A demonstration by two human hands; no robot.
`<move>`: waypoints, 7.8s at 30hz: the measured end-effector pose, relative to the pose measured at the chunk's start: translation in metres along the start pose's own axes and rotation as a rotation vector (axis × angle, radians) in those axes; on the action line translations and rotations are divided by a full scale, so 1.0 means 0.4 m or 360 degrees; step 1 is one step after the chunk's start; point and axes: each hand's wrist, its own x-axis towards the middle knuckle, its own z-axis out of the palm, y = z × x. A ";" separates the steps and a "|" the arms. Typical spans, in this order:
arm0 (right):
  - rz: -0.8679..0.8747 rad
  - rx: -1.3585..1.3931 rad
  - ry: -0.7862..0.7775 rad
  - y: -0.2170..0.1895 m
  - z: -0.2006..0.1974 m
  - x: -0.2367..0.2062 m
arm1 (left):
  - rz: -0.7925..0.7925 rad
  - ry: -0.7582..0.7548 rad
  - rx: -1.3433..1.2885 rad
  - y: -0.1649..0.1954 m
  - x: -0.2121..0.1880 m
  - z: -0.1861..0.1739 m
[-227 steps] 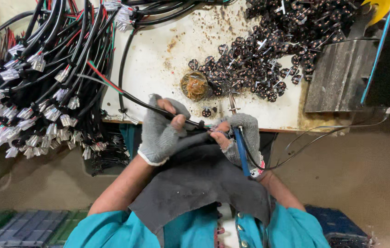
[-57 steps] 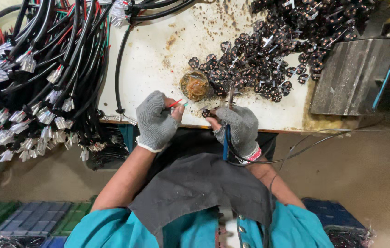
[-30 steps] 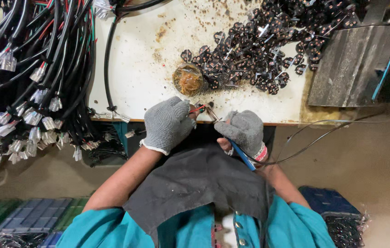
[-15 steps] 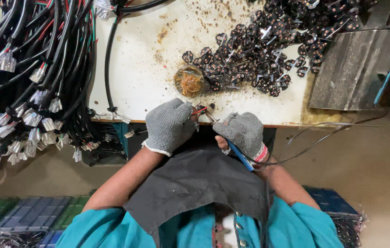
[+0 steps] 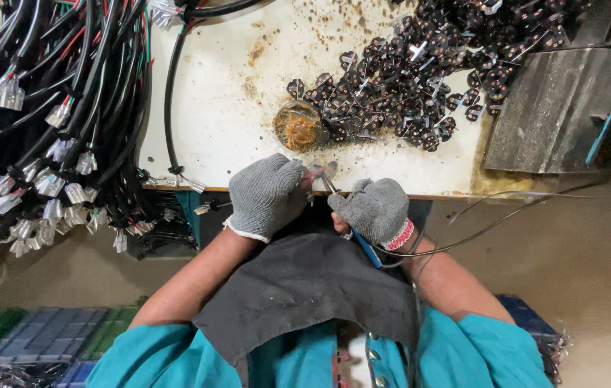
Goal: The person solders wire leads onto small electrical components at a workbench. They hold a component in one hand and a soldering iron in the other, touch the iron to the wire joint, dip the joint in flux, and place finished assemblies with a pile of completed parts.
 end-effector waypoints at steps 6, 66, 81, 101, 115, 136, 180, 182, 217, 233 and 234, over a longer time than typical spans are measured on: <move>0.0305 0.0451 -0.0018 -0.011 -0.003 -0.012 | 0.0005 0.0031 0.0020 0.001 -0.004 0.000; 0.0835 0.0570 0.0361 -0.093 -0.068 0.035 | -0.0061 0.0013 0.0103 0.013 -0.015 0.004; 0.0540 0.0289 0.0653 -0.169 -0.078 0.160 | -0.0044 0.0042 0.0034 -0.012 -0.015 -0.012; 0.0401 0.0619 0.0859 -0.144 -0.022 0.127 | -0.0065 -0.0330 -0.0206 0.009 -0.011 -0.055; 0.0580 0.0943 0.0778 -0.148 -0.026 0.124 | -0.0234 -0.0680 -0.0749 -0.030 -0.027 -0.069; 0.0324 0.0810 0.0587 -0.183 -0.054 0.061 | -0.1050 -0.0852 -0.1457 0.005 -0.130 -0.062; 0.0553 0.0428 0.0828 -0.126 -0.102 0.126 | -0.0632 0.0184 -0.0410 -0.066 0.095 -0.074; 0.0533 0.0395 0.0839 -0.126 -0.104 0.127 | -0.0638 0.0198 -0.0394 -0.065 0.093 -0.069; 0.0392 0.0188 0.0848 -0.165 -0.110 0.090 | -0.0363 0.0129 -0.0630 0.001 -0.006 -0.161; 0.0299 0.0597 0.0775 -0.145 -0.105 0.058 | -0.0455 -0.0732 -0.1294 0.044 -0.079 -0.090; 0.0370 0.0648 0.0740 -0.144 -0.110 0.059 | -0.0365 -0.0668 -0.1199 0.044 -0.072 -0.105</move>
